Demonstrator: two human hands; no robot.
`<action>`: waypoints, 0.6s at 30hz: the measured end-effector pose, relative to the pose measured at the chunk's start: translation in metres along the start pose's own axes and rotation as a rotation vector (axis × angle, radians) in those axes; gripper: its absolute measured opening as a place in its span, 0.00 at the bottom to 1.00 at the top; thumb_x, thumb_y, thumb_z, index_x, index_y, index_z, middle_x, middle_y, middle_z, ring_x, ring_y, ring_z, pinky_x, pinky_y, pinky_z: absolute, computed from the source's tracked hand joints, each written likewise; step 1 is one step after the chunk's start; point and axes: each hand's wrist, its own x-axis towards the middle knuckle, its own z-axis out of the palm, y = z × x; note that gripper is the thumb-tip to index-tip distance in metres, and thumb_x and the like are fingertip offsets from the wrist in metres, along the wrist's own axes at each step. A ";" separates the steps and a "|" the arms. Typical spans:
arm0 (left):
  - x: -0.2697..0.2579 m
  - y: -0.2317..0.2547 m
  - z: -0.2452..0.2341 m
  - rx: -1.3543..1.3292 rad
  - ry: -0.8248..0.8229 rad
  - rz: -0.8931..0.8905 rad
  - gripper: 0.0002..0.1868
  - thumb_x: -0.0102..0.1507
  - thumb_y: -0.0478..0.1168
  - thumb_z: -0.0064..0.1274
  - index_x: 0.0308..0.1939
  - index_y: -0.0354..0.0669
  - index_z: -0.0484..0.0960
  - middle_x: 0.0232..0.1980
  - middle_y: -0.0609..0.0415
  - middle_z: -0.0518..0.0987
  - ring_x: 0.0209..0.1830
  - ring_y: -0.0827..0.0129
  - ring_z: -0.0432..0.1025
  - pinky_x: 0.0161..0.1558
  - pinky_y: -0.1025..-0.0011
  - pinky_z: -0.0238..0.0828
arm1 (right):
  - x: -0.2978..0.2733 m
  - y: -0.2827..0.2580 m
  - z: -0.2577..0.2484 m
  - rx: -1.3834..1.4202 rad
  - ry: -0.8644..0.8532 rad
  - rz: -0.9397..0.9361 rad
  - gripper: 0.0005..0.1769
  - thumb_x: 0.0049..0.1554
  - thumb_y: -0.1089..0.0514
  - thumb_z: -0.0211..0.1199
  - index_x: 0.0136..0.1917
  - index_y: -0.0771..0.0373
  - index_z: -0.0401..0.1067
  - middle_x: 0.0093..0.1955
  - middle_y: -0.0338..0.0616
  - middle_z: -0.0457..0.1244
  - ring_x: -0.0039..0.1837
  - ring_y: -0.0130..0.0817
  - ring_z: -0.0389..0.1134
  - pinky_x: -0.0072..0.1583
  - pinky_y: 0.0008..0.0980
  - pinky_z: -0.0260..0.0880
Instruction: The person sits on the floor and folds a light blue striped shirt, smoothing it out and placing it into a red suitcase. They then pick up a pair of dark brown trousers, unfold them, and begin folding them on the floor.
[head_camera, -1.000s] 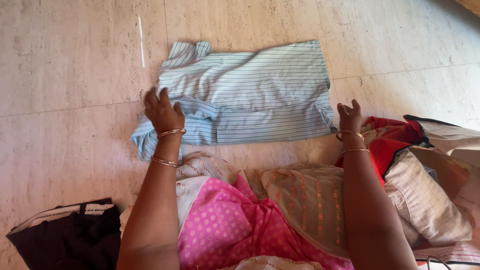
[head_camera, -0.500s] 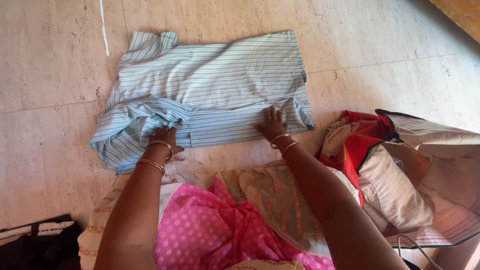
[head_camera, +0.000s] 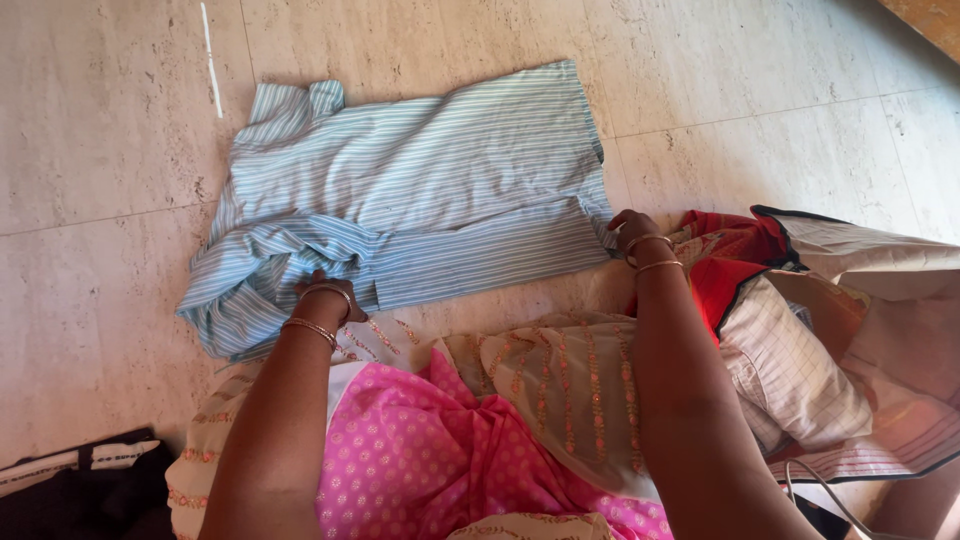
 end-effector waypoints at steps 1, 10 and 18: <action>-0.001 -0.001 0.001 0.002 0.007 0.000 0.43 0.58 0.65 0.60 0.72 0.49 0.72 0.78 0.50 0.65 0.86 0.51 0.33 0.73 0.35 0.45 | 0.000 -0.003 0.003 -0.055 -0.044 -0.011 0.28 0.48 0.70 0.66 0.61 0.53 0.78 0.53 0.53 0.72 0.57 0.48 0.73 0.57 0.44 0.74; 0.005 -0.002 0.000 0.013 0.018 0.004 0.43 0.58 0.67 0.60 0.71 0.49 0.74 0.76 0.50 0.69 0.86 0.51 0.38 0.74 0.34 0.45 | 0.006 -0.011 0.002 -0.256 -0.109 -0.037 0.32 0.46 0.61 0.73 0.65 0.53 0.75 0.62 0.51 0.69 0.63 0.51 0.69 0.62 0.44 0.71; 0.020 -0.005 0.007 -0.011 0.057 0.005 0.42 0.59 0.66 0.59 0.71 0.47 0.73 0.79 0.46 0.64 0.85 0.48 0.38 0.74 0.36 0.43 | 0.006 0.022 -0.041 1.077 0.704 0.063 0.09 0.62 0.56 0.63 0.47 0.66 0.76 0.37 0.42 0.68 0.34 0.26 0.66 0.33 0.25 0.64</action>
